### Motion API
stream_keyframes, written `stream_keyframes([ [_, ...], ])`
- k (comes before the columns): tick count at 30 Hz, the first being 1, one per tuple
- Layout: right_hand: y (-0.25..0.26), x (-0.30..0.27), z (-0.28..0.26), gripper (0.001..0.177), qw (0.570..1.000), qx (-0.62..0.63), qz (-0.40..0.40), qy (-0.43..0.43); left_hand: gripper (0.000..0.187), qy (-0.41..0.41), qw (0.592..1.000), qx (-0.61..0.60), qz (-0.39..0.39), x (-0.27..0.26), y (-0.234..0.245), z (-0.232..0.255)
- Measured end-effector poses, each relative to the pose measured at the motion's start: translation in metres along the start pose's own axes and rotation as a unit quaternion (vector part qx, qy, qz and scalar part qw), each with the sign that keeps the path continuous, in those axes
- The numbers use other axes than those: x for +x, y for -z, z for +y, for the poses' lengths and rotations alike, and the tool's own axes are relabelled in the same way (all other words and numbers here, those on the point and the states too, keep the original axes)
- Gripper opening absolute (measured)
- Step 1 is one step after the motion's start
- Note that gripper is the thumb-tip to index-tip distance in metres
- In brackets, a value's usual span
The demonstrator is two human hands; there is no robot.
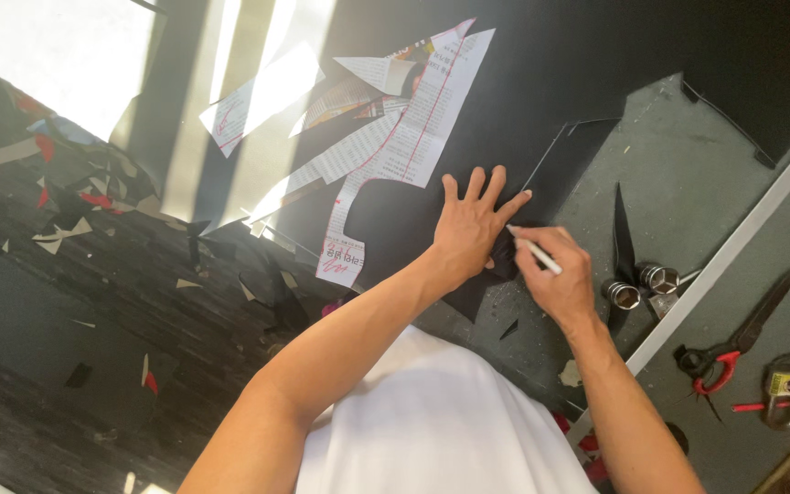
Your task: The person marks a black sheet with a white marker, then uses shears to cut a small piece of beige material. They discard the cut piece, move papers aside, and use a ruler to measure and mark the black sheet before cutting it with shears.
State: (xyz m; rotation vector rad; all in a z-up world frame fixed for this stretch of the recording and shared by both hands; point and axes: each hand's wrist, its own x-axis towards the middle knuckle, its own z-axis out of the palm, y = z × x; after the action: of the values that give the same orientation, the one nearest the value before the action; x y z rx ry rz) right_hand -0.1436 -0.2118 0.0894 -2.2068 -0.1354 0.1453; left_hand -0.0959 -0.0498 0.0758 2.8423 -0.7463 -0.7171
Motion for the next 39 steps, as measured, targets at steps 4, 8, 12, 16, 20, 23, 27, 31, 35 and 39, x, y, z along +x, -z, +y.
stream_keyframes([
  [4, -0.003, -0.011, 0.0, 0.017, 0.999, -0.021, 0.046, -0.013, 0.121, 0.005, 1.0, 0.012, 0.022, -0.004, -0.003, 0.002],
  [8, 0.001, -0.009, 0.0, 0.017, 0.996, -0.022, 0.066, -0.051, 0.122, 0.007, 1.0, 0.012, 0.0, -0.002, 0.002, 0.002],
  [12, 0.007, -0.007, -0.001, 0.018, 0.994, -0.023, 0.007, -0.107, 0.119, 0.004, 0.999, 0.035, -0.002, -0.004, 0.005, 0.002],
  [16, 0.015, -0.005, 0.002, 0.017, 0.996, -0.079, 0.041, -0.03, 0.12, 0.003, 0.999, 0.031, -0.006, -0.002, 0.007, 0.005],
  [20, 0.018, -0.002, 0.003, 0.015, 0.989, -0.116, 0.024, -0.084, 0.118, 0.004, 0.999, 0.044, -0.006, -0.006, 0.008, 0.002],
  [23, 0.022, -0.003, 0.005, 0.018, 0.991, -0.091, 0.049, -0.09, 0.118, -0.002, 0.999, 0.04, -0.005, -0.002, 0.008, 0.008],
  [27, 0.018, 0.0, 0.003, 0.017, 0.985, -0.09, -0.009, -0.15, 0.118, 0.0, 0.999, 0.051, 0.003, -0.005, 0.006, 0.002],
  [31, 0.028, 0.001, 0.009, 0.02, 0.972, -0.124, -0.024, -0.199, 0.122, 0.002, 0.999, 0.034, -0.008, -0.003, 0.005, 0.004],
  [35, 0.053, 0.006, 0.032, 0.023, 0.966, -0.206, 0.043, -0.148, 0.123, -0.005, 1.0, 0.022, -0.007, -0.003, 0.0, 0.0],
  [39, 0.089, 0.018, 0.066, 0.037, 0.937, -0.315, 0.042, -0.148, 0.116, -0.017, 0.998, -0.041, 0.035, -0.011, -0.01, -0.008],
])
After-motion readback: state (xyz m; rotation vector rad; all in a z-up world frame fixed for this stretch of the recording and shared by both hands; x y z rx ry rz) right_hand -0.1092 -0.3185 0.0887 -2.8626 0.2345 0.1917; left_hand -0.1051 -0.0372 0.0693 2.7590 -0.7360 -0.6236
